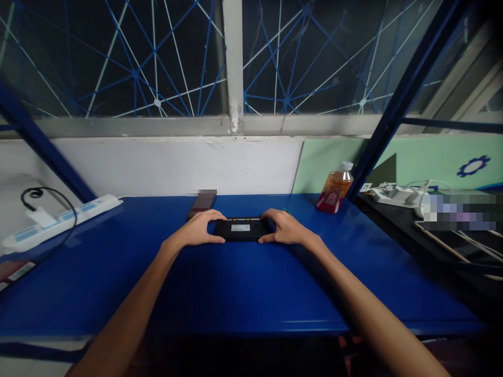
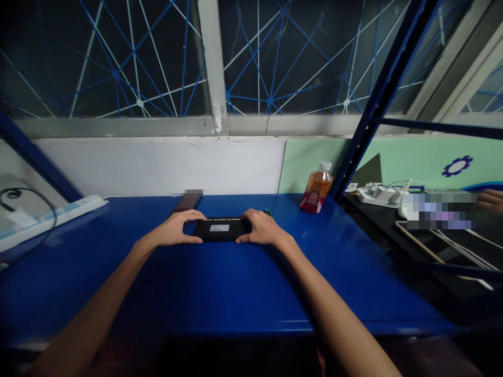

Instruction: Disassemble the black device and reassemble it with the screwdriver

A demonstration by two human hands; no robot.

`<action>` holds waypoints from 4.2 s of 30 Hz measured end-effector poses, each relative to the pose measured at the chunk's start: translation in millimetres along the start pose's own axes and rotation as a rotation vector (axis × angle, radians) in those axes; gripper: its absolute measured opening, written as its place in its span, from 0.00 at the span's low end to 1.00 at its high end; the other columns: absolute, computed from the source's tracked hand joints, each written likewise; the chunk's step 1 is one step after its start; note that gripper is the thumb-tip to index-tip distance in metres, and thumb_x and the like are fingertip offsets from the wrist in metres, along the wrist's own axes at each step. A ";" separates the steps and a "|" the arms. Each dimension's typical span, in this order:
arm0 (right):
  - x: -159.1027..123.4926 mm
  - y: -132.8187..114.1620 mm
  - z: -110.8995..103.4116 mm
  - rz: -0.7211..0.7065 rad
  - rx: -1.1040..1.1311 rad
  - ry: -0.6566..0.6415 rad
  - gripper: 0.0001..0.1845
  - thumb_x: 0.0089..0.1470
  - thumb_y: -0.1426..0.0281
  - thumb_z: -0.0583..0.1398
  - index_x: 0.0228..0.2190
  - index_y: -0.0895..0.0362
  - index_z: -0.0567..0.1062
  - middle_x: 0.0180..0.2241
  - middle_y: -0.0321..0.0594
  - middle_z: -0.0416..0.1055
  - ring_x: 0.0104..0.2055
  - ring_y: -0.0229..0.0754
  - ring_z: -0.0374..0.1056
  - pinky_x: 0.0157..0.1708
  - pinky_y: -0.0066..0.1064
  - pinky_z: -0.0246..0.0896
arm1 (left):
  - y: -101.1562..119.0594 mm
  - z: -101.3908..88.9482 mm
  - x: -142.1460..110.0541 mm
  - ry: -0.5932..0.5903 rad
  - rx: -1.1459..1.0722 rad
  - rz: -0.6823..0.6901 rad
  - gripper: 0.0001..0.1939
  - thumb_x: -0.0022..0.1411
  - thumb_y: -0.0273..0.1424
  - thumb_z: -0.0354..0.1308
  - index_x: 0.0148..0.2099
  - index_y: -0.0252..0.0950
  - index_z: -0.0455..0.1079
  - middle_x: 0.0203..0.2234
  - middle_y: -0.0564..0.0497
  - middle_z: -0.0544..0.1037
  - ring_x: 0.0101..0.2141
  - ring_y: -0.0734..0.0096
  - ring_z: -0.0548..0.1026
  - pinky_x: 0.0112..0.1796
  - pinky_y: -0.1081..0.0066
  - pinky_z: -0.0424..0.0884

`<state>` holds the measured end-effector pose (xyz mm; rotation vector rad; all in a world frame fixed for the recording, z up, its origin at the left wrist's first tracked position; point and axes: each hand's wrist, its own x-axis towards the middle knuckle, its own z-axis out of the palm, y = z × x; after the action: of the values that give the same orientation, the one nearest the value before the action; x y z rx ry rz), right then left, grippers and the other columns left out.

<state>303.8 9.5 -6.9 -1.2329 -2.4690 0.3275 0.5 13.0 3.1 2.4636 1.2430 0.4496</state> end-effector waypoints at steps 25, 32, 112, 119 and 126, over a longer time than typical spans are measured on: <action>1.7 7.3 3.2 -0.048 0.033 0.020 0.31 0.45 0.52 0.67 0.47 0.55 0.74 0.47 0.46 0.74 0.45 0.49 0.70 0.44 0.39 0.62 | -2.8 1.1 0.2 0.020 -0.009 0.035 0.24 0.51 0.46 0.65 0.48 0.42 0.71 0.48 0.47 0.73 0.48 0.56 0.71 0.49 0.60 0.65; 0.5 4.5 1.3 -0.055 0.005 0.021 0.29 0.46 0.53 0.67 0.47 0.55 0.74 0.47 0.46 0.74 0.46 0.50 0.70 0.43 0.39 0.64 | -3.8 1.6 0.3 0.025 0.000 0.035 0.23 0.51 0.46 0.65 0.47 0.43 0.71 0.49 0.48 0.73 0.49 0.56 0.70 0.50 0.60 0.64; 0.5 -2.8 -10.4 0.225 0.405 0.653 0.22 0.56 0.50 0.55 0.32 0.57 0.74 0.20 0.33 0.66 0.21 0.36 0.62 0.22 0.27 0.58 | 52.2 51.6 7.1 0.173 0.200 0.244 0.25 0.58 0.46 0.61 0.55 0.43 0.70 0.54 0.43 0.70 0.53 0.48 0.67 0.51 0.49 0.62; 4.3 -10.7 -8.3 0.223 0.788 0.702 0.22 0.53 0.49 0.59 0.30 0.57 0.71 0.18 0.30 0.62 0.15 0.35 0.63 0.15 0.27 0.61 | 72.9 55.0 7.5 0.324 0.023 0.330 0.13 0.57 0.40 0.64 0.43 0.41 0.75 0.49 0.46 0.72 0.51 0.55 0.69 0.50 0.53 0.64; 6.6 -22.3 -8.7 0.177 1.041 0.691 0.21 0.52 0.51 0.61 0.28 0.57 0.68 0.22 0.32 0.65 0.18 0.35 0.66 0.17 0.29 0.70 | 83.7 61.8 6.2 0.315 0.009 0.355 0.04 0.57 0.33 0.65 0.37 0.41 0.77 0.43 0.48 0.75 0.48 0.58 0.70 0.51 0.55 0.62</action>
<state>287.6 2.0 10.4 -0.8572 -1.2700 0.8993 89.4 -38.5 -14.5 2.7022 0.9065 0.9581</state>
